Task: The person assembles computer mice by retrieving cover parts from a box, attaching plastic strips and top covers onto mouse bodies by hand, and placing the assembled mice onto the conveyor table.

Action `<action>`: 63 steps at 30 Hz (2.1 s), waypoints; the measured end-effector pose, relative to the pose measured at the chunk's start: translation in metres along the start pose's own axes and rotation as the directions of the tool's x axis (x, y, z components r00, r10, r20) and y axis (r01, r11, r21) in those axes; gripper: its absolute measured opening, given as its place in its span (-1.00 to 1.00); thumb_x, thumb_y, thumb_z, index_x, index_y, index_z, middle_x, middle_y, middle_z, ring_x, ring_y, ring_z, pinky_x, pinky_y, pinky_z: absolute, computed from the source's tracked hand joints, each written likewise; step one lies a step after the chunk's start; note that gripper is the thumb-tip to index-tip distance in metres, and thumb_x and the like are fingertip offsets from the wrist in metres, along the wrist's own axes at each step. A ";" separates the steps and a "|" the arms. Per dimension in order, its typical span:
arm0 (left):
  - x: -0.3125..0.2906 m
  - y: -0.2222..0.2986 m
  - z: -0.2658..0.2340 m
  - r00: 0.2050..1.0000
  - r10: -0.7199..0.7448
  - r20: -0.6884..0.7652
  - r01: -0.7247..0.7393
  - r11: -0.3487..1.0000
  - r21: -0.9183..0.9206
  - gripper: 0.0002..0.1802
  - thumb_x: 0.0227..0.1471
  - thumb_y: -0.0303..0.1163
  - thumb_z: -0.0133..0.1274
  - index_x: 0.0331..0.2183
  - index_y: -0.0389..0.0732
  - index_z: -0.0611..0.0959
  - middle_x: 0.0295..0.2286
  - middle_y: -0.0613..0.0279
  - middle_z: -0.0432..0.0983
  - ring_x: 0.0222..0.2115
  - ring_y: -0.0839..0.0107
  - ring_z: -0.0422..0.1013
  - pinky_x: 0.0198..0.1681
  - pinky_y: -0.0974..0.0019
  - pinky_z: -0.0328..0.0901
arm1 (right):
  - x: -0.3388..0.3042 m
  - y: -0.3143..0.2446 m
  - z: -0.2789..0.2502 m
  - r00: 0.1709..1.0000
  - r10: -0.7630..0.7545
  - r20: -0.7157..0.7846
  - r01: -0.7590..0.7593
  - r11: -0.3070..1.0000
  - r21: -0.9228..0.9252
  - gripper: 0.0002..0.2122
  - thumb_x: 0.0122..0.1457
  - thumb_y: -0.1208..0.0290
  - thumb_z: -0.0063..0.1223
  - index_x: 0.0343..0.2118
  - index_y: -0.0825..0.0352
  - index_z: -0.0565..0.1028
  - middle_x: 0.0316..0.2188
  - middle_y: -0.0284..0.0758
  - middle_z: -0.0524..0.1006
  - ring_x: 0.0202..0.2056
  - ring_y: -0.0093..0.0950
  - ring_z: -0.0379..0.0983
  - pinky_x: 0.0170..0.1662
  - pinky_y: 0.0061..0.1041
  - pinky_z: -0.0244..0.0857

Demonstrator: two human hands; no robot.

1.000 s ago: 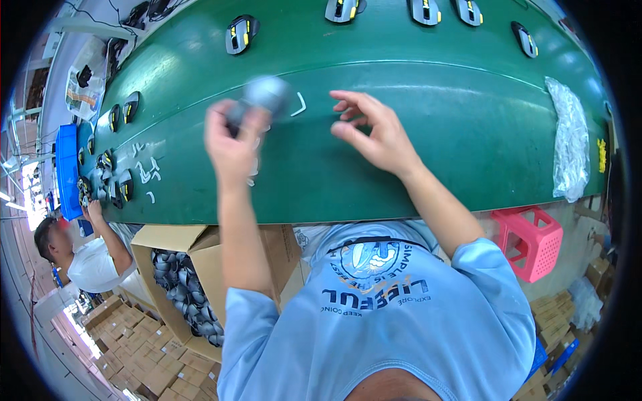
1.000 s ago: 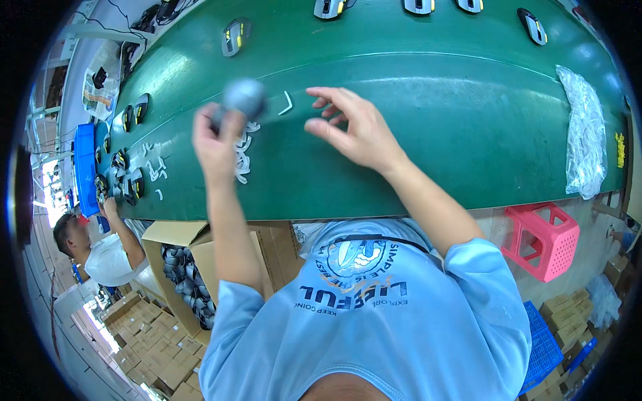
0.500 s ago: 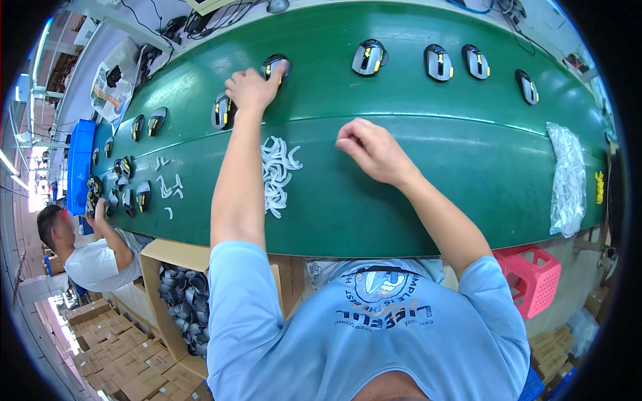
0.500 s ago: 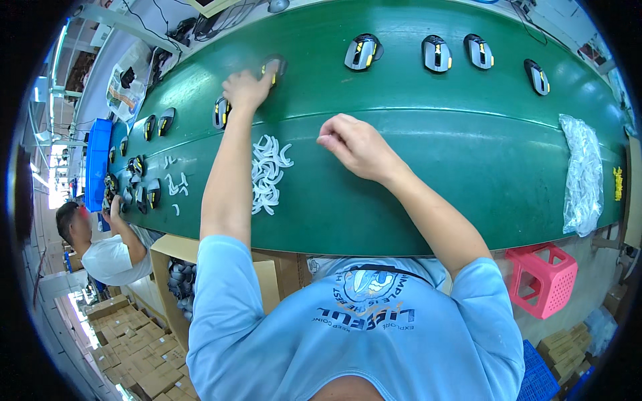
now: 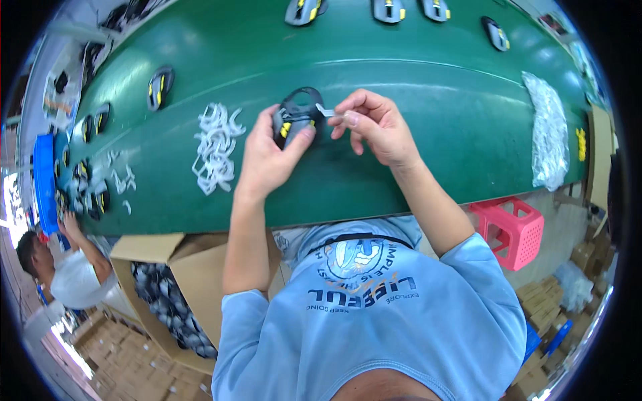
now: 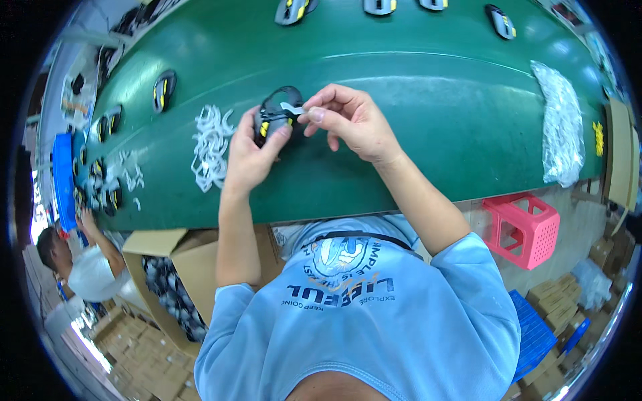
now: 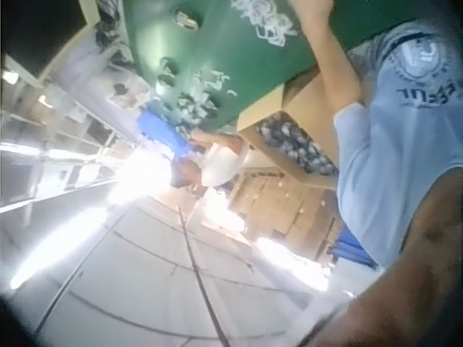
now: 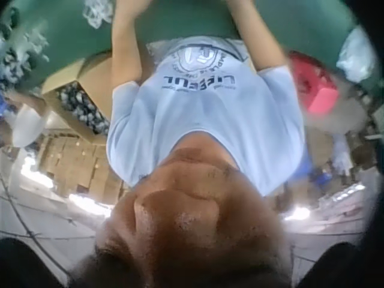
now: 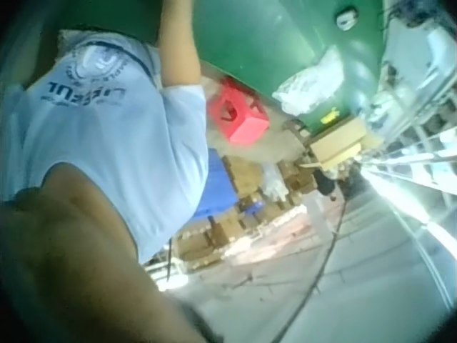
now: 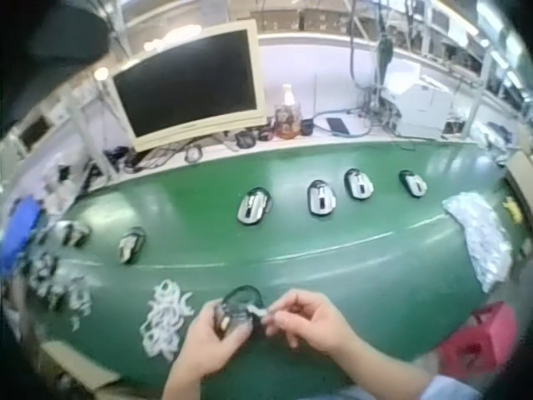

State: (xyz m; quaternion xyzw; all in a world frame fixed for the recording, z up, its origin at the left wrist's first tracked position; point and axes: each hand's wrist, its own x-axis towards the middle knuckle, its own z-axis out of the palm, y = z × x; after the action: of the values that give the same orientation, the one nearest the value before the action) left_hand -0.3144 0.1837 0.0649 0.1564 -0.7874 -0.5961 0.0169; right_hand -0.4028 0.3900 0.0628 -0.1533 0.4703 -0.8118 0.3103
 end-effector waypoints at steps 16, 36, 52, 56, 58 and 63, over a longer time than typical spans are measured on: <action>-0.039 -0.015 -0.006 0.984 -0.133 0.114 0.125 0.989 0.075 -0.30 -0.11 -0.08 0.44 -0.16 -0.38 0.46 -0.34 0.08 0.54 -0.33 0.43 0.49 -0.28 0.32 0.42 | 0.024 0.006 0.016 0.790 -0.119 0.601 0.612 0.196 -0.766 -0.88 0.06 0.52 0.19 -0.30 0.30 0.57 -0.43 -0.27 0.50 -0.37 -0.25 0.50 -0.33 -0.33 0.40; -0.037 -0.027 0.003 0.996 -0.049 -0.069 0.060 0.984 0.165 -0.44 0.01 -0.24 0.37 -0.13 -0.36 0.45 -0.30 0.12 0.54 -0.33 0.51 0.48 -0.30 0.39 0.42 | 0.007 0.004 0.011 0.786 -0.118 0.607 0.617 0.201 -0.761 -0.78 0.03 0.48 0.30 -0.22 0.18 0.65 -0.39 -0.35 0.51 -0.31 -0.32 0.47 -0.20 -0.35 0.43; -0.036 -0.020 0.001 0.975 -0.222 0.023 0.223 0.963 -0.150 -0.33 -0.02 -0.11 0.40 -0.16 -0.42 0.42 -0.34 0.02 0.55 -0.44 0.42 0.56 -0.54 0.37 0.49 | 0.024 0.007 0.005 0.844 -0.310 0.438 0.534 0.417 -0.735 -0.90 0.10 0.52 0.27 -0.31 0.29 0.62 -0.50 -0.40 0.57 -0.49 -0.57 0.49 -0.52 -0.58 0.27; -0.035 -0.016 0.001 0.973 -0.226 0.039 0.229 0.961 -0.156 -0.33 -0.03 -0.11 0.41 -0.16 -0.42 0.42 -0.34 0.02 0.55 -0.44 0.42 0.56 -0.54 0.37 0.49 | 0.020 0.013 0.006 0.907 -0.223 0.356 0.420 0.476 -0.773 -0.87 0.13 0.46 0.28 -0.27 0.30 0.61 -0.45 -0.33 0.63 -0.47 -0.46 0.55 -0.41 -0.49 0.40; -0.034 -0.019 0.000 0.976 -0.213 0.041 0.217 0.968 -0.127 -0.32 -0.03 -0.12 0.41 -0.15 -0.42 0.42 -0.34 0.03 0.55 -0.44 0.43 0.56 -0.53 0.37 0.49 | 0.021 0.011 0.009 0.951 -0.153 0.269 0.308 0.535 -0.787 -0.87 0.14 0.42 0.27 -0.29 0.32 0.62 -0.44 -0.30 0.63 -0.46 -0.45 0.57 -0.41 -0.50 0.40; -0.035 -0.013 -0.001 0.969 -0.242 0.047 0.246 0.958 -0.149 -0.30 -0.04 -0.11 0.42 -0.13 -0.42 0.42 -0.33 0.03 0.55 -0.44 0.45 0.56 -0.52 0.39 0.50 | 0.032 -0.008 0.017 0.935 -0.053 0.350 0.337 0.432 -0.836 -0.87 0.14 0.39 0.27 -0.30 0.32 0.65 -0.42 -0.26 0.63 -0.41 -0.35 0.58 -0.36 -0.45 0.42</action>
State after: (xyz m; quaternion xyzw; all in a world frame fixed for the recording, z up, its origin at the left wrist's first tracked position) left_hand -0.2778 0.1893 0.0581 0.2420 -0.7138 -0.6548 -0.0558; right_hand -0.4209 0.3607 0.0766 -0.4555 0.7543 -0.4487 0.1492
